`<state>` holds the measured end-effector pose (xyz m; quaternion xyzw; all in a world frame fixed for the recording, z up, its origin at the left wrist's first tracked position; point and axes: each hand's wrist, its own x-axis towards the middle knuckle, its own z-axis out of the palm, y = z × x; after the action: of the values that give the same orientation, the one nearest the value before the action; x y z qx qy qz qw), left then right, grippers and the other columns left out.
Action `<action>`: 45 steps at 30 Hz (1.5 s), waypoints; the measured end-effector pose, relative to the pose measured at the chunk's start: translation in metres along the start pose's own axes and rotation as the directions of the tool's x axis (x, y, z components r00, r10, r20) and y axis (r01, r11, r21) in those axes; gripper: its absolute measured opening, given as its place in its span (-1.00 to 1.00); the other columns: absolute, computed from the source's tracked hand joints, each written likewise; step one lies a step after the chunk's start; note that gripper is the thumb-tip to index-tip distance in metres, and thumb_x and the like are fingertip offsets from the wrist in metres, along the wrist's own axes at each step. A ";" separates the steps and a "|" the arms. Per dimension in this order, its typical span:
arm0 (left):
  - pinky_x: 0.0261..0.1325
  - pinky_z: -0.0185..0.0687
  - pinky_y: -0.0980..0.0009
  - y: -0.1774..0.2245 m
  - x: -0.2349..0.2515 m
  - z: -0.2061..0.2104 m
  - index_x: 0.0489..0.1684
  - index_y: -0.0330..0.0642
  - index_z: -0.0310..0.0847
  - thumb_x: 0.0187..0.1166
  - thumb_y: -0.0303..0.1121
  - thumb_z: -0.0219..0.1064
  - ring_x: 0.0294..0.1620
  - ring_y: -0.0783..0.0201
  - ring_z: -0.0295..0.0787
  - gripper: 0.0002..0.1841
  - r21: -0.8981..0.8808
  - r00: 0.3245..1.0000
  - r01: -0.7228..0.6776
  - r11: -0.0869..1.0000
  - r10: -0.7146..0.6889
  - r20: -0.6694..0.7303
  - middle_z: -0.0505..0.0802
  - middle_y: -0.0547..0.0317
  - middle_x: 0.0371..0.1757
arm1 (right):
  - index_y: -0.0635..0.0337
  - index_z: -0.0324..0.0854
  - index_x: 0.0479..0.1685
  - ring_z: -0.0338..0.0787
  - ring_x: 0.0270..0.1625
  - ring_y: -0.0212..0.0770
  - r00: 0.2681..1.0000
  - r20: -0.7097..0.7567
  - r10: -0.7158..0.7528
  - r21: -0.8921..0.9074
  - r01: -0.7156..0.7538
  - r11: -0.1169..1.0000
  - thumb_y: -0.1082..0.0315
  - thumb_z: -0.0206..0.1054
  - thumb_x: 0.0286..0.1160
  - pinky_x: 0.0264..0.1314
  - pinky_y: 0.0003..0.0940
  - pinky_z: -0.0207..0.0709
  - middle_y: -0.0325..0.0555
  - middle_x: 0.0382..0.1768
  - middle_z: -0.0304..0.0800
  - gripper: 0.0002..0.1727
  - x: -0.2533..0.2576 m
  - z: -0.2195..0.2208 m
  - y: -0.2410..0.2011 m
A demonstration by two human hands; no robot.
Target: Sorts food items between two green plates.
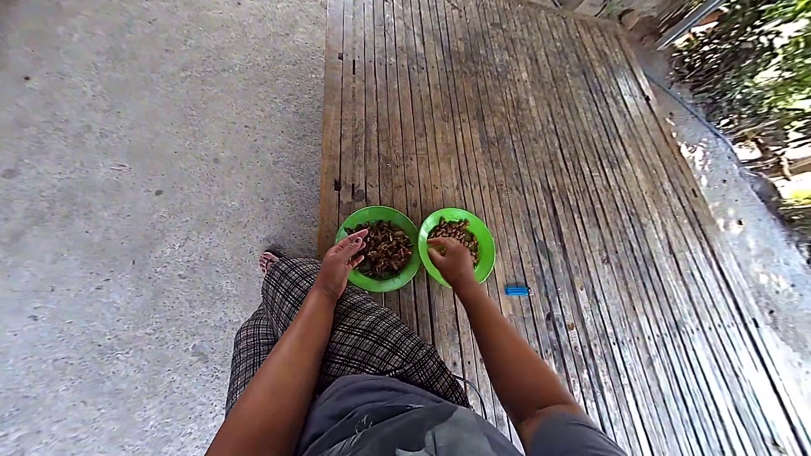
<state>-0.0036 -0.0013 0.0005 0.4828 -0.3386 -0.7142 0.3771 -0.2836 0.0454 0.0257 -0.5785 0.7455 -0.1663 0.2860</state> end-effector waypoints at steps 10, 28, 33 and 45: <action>0.54 0.48 0.11 0.003 -0.004 0.001 0.49 -0.15 0.61 0.84 -0.23 0.05 0.58 0.16 0.56 -0.60 0.018 1.000 -0.001 1.000 0.000 0.007 0.66 0.14 0.58 | 0.14 0.79 0.23 0.81 0.29 0.02 0.972 -0.125 0.201 0.059 -0.195 0.979 0.35 0.34 0.60 0.43 0.09 0.60 0.05 0.19 0.85 -0.70 0.029 -0.034 0.052; 0.52 0.51 0.13 0.004 -0.004 0.002 0.47 -0.16 0.62 0.86 -0.25 0.02 0.55 0.17 0.59 -0.60 0.006 1.000 0.008 1.000 -0.009 0.011 0.70 0.12 0.53 | -0.01 0.71 0.34 0.77 0.32 0.11 0.989 0.060 0.138 -0.291 -0.115 0.950 0.17 0.37 0.59 0.28 0.14 0.66 0.08 0.30 0.74 -0.62 0.051 0.020 0.023; 0.53 0.51 0.12 0.006 -0.002 0.002 0.47 -0.17 0.62 0.86 -0.25 0.00 0.55 0.16 0.59 -0.60 0.001 1.000 0.001 1.000 -0.001 0.018 0.70 0.11 0.53 | -0.03 0.76 0.24 0.78 0.30 0.08 0.993 0.069 0.092 -0.325 -0.065 0.943 0.18 0.33 0.59 0.25 0.12 0.67 0.04 0.30 0.73 -0.68 0.051 0.022 0.023; 0.49 0.56 0.16 0.004 -0.002 0.001 0.49 -0.20 0.59 0.85 -0.27 0.06 0.49 0.14 0.65 -0.61 -0.014 0.999 0.024 1.000 -0.023 0.033 0.74 0.04 0.46 | 0.00 0.75 0.29 0.75 0.38 0.07 0.989 0.044 0.143 -0.272 -0.126 0.954 0.23 0.36 0.56 0.34 0.16 0.63 0.01 0.33 0.76 -0.65 0.044 0.021 0.016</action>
<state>-0.0034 -0.0017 0.0051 0.4721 -0.3341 -0.7288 0.3665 -0.2899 0.0091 -0.0105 -0.5647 0.7895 -0.0257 0.2390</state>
